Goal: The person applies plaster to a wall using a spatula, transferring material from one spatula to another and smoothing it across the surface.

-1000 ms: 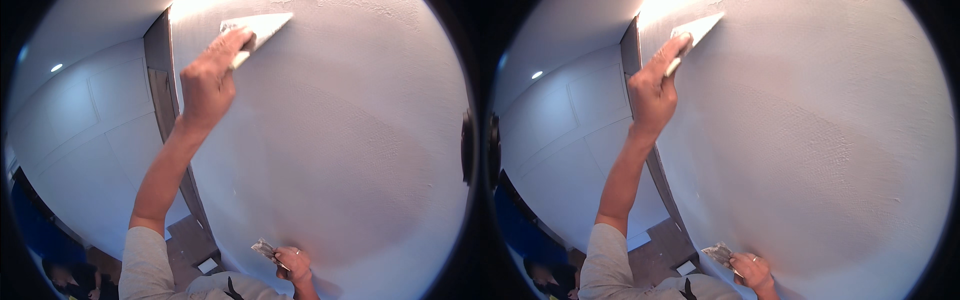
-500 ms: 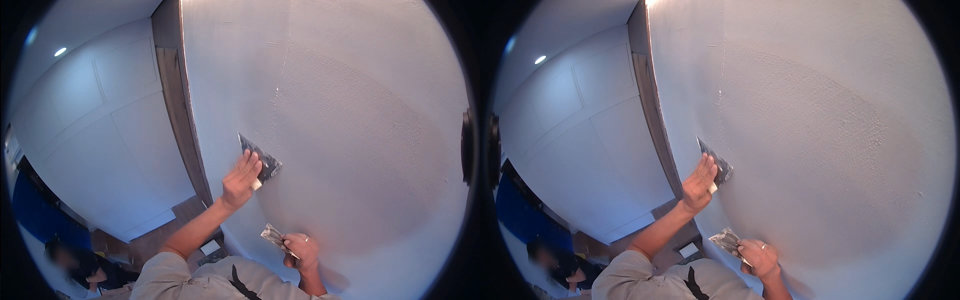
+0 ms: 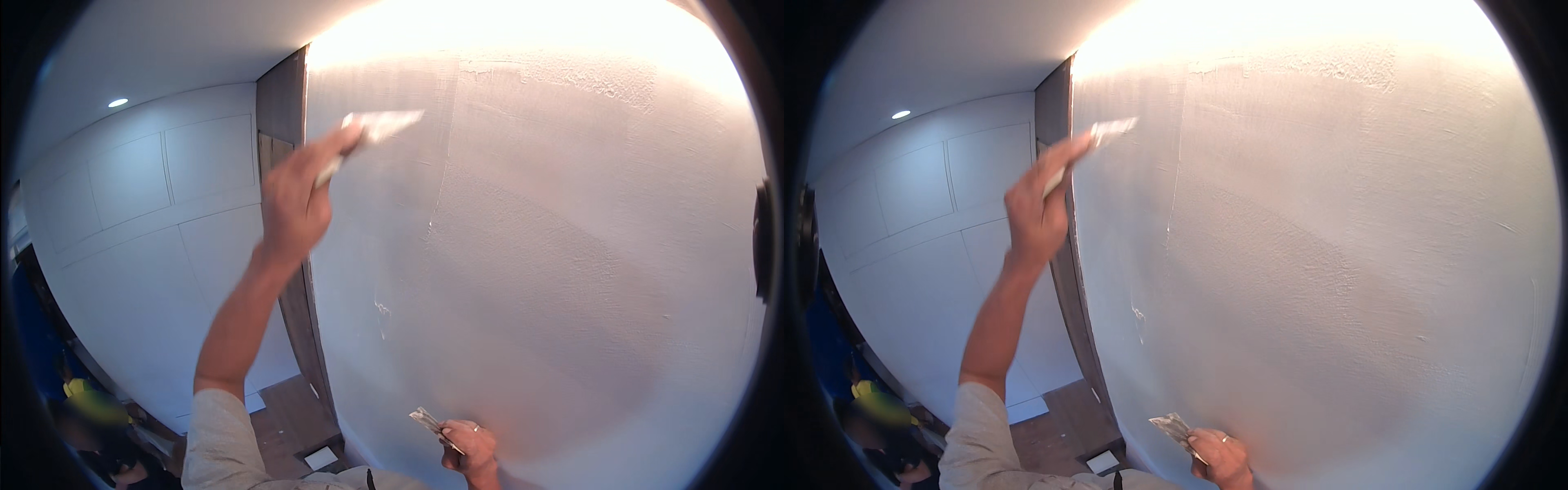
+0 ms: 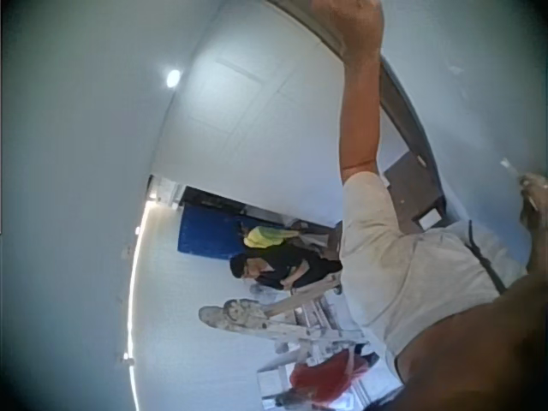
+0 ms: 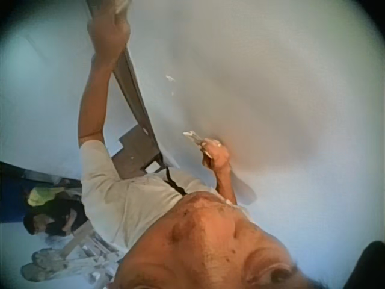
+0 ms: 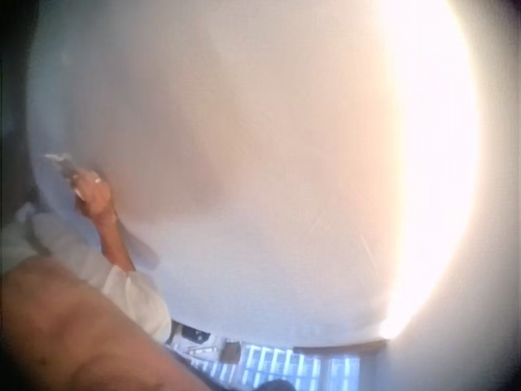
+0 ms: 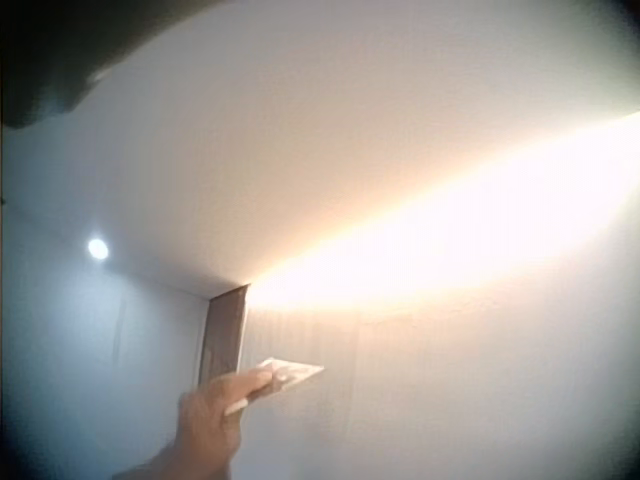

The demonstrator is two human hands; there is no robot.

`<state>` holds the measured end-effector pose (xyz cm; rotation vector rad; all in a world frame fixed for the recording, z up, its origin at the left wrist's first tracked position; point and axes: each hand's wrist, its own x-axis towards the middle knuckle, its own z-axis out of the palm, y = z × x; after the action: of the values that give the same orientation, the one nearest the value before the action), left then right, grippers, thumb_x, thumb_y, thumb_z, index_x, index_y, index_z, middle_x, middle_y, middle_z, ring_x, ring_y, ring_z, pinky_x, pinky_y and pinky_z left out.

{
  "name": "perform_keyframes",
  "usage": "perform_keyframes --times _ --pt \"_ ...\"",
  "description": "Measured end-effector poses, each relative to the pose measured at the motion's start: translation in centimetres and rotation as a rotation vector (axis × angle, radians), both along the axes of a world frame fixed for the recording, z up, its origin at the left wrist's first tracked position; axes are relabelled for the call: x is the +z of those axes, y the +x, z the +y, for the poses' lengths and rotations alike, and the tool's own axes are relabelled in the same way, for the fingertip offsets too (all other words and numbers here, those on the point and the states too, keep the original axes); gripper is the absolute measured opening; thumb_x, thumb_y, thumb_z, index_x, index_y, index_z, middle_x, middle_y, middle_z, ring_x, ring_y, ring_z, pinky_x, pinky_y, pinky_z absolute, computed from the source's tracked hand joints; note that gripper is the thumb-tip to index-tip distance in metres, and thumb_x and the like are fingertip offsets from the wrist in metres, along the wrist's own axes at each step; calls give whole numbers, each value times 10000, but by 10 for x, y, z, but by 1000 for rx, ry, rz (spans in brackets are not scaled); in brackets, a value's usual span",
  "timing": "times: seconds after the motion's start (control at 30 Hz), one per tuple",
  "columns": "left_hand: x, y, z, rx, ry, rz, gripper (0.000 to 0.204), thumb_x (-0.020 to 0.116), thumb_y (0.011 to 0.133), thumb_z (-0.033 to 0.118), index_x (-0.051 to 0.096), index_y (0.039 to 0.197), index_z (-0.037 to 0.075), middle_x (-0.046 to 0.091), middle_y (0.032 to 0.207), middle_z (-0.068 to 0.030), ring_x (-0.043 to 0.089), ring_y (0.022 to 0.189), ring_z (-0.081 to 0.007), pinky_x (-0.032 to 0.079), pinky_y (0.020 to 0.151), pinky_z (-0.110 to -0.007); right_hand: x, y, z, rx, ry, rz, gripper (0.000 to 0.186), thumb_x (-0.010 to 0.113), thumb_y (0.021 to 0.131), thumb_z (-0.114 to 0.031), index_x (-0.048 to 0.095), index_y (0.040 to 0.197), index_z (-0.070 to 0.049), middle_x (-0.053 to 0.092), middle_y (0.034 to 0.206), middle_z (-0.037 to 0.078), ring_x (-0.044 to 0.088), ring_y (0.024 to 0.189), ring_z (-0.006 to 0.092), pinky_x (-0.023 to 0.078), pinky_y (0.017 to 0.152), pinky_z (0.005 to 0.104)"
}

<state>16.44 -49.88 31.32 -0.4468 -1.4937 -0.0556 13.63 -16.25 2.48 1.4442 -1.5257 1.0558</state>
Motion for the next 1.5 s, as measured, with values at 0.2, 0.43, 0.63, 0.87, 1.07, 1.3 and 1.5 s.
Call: perform_keyframes --times 0.2,0.43,0.63,0.87,1.07,1.3,1.5 --pt "118 -43 9 87 -86 167 355 600 970 -44 703 1264 126 762 1174 -95 745 1022 -288 595 871 -369 -24 -9 11 -17 26 11 375 741 822 -77 598 1166 -44 746 986 141 737 722 271 570 560 334" --pt "100 -60 -16 180 -21 60 339 629 996 20 695 1314 118 753 1197 -189 759 1048 -289 607 908 -369 -21 -9 6 -5 32 -7 480 737 717 -15 591 1173 -46 740 1015 143 730 747 303 558 565 346" --pt "-60 -58 -21 115 -33 15 513 573 817 -147 725 1219 133 771 1088 -99 756 923 -290 621 809 -373 -27 -19 6 55 26 -8 387 694 786 -37 587 1158 -48 737 1017 136 744 763 301 553 546 341" --pt "-271 -49 20 96 259 -194 482 577 805 -134 727 1225 49 754 1179 -134 736 1077 -323 614 927 -371 -34 -22 6 56 70 -95 417 635 675 112 582 1047 -69 758 936 137 752 734 293 597 613 340" --pt "-374 -48 76 69 466 -329 507 604 764 -172 738 1214 18 709 1259 -154 716 1125 -342 604 981 -384 -47 -30 8 57 58 -44 210 613 905 -67 593 1113 -48 751 981 128 751 747 280 570 564 326" --pt "-375 -4 40 -71 461 -479 506 515 764 -222 724 1178 -18 738 1170 -194 711 1155 -341 570 1020 -395 -33 -25 8 5 43 -14 293 648 854 1 572 1133 -51 747 962 128 747 736 281 564 557 321" --pt "-283 -32 -5 -38 613 -225 488 526 856 -210 714 1251 4 732 1209 -198 716 1130 -334 575 979 -371 -36 -24 2 24 10 -5 402 664 774 67 567 1145 -54 742 943 129 739 716 285 557 554 318"
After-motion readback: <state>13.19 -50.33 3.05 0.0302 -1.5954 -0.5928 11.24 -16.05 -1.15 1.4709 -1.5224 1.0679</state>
